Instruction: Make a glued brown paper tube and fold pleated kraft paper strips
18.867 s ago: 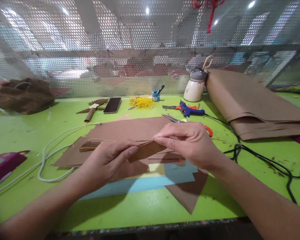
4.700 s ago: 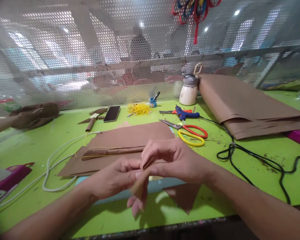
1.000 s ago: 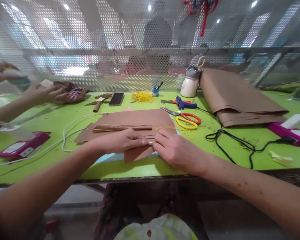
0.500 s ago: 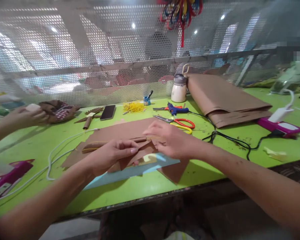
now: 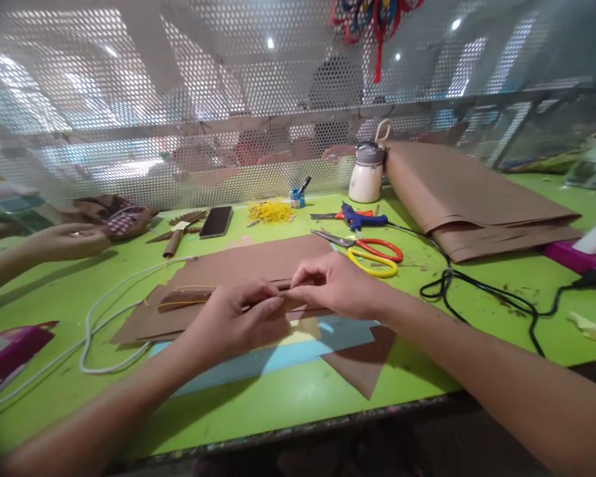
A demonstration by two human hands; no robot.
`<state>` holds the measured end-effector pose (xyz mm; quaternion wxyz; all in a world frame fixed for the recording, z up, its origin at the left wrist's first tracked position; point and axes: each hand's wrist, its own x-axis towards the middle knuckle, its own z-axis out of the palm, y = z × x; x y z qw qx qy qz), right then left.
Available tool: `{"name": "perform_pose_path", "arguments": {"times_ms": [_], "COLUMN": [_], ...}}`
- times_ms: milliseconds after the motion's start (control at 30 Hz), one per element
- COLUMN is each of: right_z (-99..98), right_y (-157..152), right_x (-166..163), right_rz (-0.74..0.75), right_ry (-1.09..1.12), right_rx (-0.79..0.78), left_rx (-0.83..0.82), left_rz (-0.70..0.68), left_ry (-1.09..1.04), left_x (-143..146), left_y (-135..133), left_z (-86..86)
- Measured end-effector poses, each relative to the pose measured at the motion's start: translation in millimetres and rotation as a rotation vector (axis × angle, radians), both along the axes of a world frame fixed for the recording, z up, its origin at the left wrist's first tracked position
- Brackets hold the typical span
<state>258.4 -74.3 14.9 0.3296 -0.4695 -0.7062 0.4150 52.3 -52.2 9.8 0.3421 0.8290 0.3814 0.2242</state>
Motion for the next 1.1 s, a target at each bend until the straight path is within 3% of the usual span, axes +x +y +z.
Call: {"name": "perform_pose_path", "arguments": {"times_ms": [100, 467, 700, 1100], "right_z": [-3.1, -3.7, -4.9, -8.3], "right_y": [-2.1, -14.6, -15.6, -19.2], "right_x": [1.9, 6.8, 1.3, 2.3], "right_rz": [-0.022, 0.047, 0.159, 0.114], "right_ry": [0.047, -0.043, -0.143, -0.166], "right_rx": [0.044, 0.510, 0.673, 0.767], "left_rx": [0.221, 0.604, 0.641, 0.574], "left_rz": [-0.001, -0.058, -0.104, -0.187], "left_ry": [0.052, 0.040, 0.019, -0.040], "left_x": [-3.4, -12.9, -10.1, -11.9], "left_y": [-3.4, -11.8, -11.3, -13.7], "left_z": [-1.6, -4.3, -8.0, -7.5]}}
